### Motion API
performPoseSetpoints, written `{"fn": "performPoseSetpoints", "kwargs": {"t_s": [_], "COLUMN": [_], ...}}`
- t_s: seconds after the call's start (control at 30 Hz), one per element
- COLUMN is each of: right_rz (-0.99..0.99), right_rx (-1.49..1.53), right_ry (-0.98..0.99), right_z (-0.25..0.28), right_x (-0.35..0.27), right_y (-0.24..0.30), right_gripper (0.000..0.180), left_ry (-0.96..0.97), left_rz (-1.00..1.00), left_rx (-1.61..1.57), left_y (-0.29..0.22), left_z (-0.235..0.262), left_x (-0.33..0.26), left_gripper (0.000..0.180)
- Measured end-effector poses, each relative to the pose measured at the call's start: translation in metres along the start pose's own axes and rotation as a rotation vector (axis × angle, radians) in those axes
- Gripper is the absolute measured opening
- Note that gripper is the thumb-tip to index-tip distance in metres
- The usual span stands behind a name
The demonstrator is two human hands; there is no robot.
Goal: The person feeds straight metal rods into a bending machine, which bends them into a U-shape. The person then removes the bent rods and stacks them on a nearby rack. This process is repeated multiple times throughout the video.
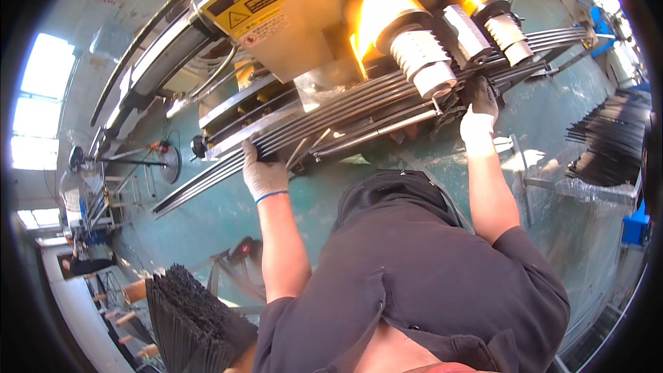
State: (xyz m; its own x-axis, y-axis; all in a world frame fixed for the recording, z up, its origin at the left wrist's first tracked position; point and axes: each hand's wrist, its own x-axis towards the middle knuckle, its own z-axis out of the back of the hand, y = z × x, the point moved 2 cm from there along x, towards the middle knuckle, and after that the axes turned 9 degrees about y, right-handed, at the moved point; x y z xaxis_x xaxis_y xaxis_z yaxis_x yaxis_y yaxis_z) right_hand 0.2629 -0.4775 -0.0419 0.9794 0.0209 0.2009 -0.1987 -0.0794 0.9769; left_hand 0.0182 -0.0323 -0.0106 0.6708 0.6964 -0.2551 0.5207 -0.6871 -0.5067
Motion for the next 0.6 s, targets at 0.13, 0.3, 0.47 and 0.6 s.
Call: {"fn": "performPoseSetpoints", "kwargs": {"t_s": [0.13, 0.3, 0.47, 0.6], "right_rz": [-0.172, -0.257, -0.512, -0.556], "right_rx": [0.364, 0.282, 0.101, -0.134], "right_ry": [-0.076, -0.184, -0.259, -0.225], "right_z": [-0.01, 0.0, 0.01, 0.044], "right_x": [-0.011, -0.026, -0.05, -0.108], "right_y": [0.002, -0.028, -0.041, -0.082], "right_gripper": [0.034, 0.034, 0.043, 0.047], "left_ry": [0.038, 0.114, 0.257, 0.205], "left_rz": [0.061, 0.143, 0.232, 0.092], "left_rx": [-0.017, -0.039, -0.13, -0.19], "left_y": [0.03, 0.041, 0.004, -0.083], "left_z": [-0.018, -0.022, 0.007, 0.053], "left_x": [-0.005, -0.016, -0.029, -0.019], "left_gripper": [0.035, 0.038, 0.048, 0.054]}}
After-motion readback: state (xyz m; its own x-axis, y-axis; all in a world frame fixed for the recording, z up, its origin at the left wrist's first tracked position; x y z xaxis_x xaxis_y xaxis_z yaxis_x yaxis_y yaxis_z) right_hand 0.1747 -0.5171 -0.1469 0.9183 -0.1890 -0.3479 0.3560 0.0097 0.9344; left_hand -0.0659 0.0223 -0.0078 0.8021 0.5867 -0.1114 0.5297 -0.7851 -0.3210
